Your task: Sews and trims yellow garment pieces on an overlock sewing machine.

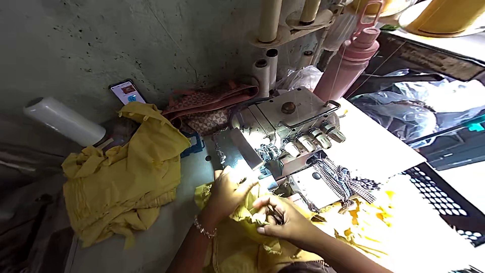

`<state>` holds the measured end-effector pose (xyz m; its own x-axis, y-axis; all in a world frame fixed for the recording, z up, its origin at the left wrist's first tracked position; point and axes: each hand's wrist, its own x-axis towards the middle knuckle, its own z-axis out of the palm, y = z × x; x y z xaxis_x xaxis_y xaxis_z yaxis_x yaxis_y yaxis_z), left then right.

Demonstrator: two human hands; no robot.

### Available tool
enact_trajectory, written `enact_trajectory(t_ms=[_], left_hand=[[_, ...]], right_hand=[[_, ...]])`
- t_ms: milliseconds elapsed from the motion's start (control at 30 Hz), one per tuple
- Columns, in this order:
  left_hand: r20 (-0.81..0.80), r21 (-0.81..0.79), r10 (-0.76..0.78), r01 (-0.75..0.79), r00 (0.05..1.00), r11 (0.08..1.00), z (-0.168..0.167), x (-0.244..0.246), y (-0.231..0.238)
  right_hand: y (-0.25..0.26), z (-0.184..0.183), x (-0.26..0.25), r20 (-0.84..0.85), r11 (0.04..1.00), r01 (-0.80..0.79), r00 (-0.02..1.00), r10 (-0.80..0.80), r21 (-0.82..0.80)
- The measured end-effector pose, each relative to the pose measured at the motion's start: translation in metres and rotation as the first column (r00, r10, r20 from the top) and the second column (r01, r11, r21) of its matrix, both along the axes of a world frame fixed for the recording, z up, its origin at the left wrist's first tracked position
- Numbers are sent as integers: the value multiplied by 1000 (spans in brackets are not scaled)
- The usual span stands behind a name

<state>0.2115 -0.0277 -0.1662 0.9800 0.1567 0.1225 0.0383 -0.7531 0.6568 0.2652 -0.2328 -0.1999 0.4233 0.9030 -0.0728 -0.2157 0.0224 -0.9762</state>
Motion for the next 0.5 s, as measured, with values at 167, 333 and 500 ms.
enact_trajectory(t_ms=[167, 333, 500], left_hand=[[-78, -20, 19, -20, 997, 1000, 4, 9, 2], [-52, 101, 9, -4, 999, 995, 17, 7, -2], [-97, 6, -8, 8, 995, 1000, 21, 11, -9]], right_hand=[[-1, 9, 10, 251, 968, -214, 938, 241, -131], [-4, 6, 9, 498, 991, 38, 867, 32, -130], [-12, 21, 30, 583, 968, 183, 811, -48, -174]])
